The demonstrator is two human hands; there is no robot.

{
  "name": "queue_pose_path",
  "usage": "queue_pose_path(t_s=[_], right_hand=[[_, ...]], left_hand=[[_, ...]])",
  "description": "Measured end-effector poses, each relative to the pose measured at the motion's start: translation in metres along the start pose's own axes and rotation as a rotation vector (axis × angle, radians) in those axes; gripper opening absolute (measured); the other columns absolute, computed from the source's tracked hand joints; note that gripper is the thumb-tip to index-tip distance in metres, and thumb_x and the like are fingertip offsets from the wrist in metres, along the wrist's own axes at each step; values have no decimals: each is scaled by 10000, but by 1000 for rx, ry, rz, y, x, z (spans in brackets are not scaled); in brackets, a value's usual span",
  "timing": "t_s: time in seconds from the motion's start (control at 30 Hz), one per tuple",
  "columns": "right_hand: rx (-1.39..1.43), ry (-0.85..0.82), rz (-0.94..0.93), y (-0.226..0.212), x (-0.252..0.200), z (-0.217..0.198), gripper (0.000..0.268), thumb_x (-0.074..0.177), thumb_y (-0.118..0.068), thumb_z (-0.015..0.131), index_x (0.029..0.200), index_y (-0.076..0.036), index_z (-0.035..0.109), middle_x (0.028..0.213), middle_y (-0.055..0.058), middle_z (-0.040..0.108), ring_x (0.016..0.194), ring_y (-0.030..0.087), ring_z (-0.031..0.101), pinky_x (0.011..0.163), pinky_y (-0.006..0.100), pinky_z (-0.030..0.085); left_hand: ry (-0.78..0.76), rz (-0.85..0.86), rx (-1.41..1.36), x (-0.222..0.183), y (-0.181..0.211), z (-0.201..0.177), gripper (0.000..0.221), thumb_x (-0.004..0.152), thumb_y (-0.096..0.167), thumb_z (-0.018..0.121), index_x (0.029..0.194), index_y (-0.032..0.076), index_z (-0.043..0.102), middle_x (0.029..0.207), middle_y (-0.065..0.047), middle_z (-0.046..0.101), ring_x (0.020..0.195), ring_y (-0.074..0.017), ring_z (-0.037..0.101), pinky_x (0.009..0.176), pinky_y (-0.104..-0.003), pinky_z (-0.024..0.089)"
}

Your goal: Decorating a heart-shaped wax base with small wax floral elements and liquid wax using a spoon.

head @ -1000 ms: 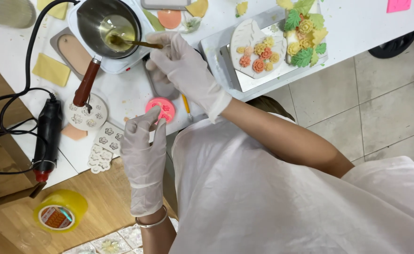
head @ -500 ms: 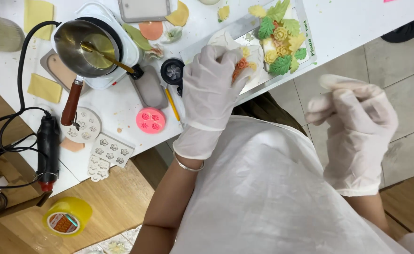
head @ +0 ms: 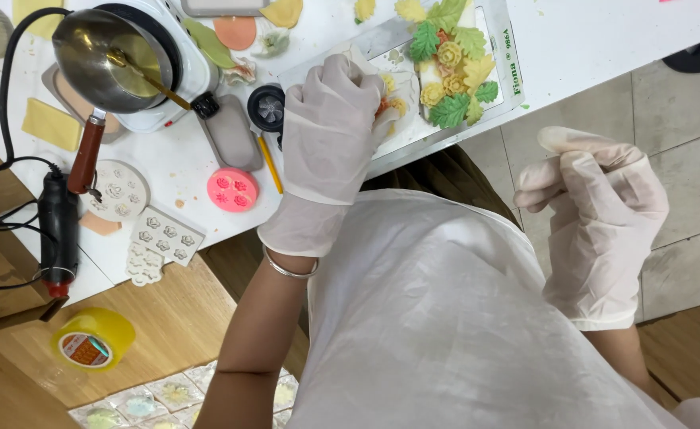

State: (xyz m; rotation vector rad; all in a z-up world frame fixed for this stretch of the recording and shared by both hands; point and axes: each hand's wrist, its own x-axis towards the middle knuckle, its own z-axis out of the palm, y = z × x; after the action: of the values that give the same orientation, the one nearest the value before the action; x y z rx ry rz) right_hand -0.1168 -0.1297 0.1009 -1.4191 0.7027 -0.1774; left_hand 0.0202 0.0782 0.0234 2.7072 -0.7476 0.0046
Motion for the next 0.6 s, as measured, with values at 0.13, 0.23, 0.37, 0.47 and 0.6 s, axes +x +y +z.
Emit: queue_pose_path(t_s=[0.13, 0.23, 0.37, 0.47, 0.6], right_hand=[[10, -28, 12, 3, 6, -7, 145, 1179, -99, 635, 1163, 44, 621, 909, 163, 711, 735, 190, 678, 685, 285, 577], [14, -53, 2, 4, 9, -8, 135, 1184, -88, 625, 1153, 43, 617, 906, 172, 706, 731, 198, 679, 675, 299, 584], [0, -57, 8, 2, 10, -5, 131, 1198, -83, 607, 1155, 41, 615, 907, 176, 704, 729, 196, 678, 670, 293, 577], [-14, 10, 42, 0, 11, -2, 95, 1138, -74, 594, 1138, 21, 605, 1002, 153, 731, 735, 182, 689, 684, 320, 591], [22, -44, 24, 4, 9, -8, 111, 1184, -64, 589, 1141, 38, 603, 997, 165, 719, 754, 188, 692, 665, 299, 589]], left_hand=[[19, 178, 51, 6, -9, -15, 320, 787, 374, 841, 929, 133, 685, 996, -47, 549, 945, -258, 569, 744, -423, 405], [21, 212, 88, 7, -8, -14, 291, 792, 340, 836, 897, 113, 688, 991, -54, 549, 923, -251, 558, 765, -425, 412], [123, 305, 273, 11, -15, 2, 115, 835, 140, 781, 863, 125, 670, 1013, -43, 540, 961, -225, 547, 799, -388, 399], [60, 350, 122, 21, -14, -10, 202, 739, 269, 760, 798, 105, 659, 910, -88, 550, 882, -276, 554, 744, -430, 408], [106, 463, 170, 18, -24, -6, 166, 877, 216, 735, 811, 95, 642, 927, -83, 531, 908, -262, 530, 816, -428, 412]])
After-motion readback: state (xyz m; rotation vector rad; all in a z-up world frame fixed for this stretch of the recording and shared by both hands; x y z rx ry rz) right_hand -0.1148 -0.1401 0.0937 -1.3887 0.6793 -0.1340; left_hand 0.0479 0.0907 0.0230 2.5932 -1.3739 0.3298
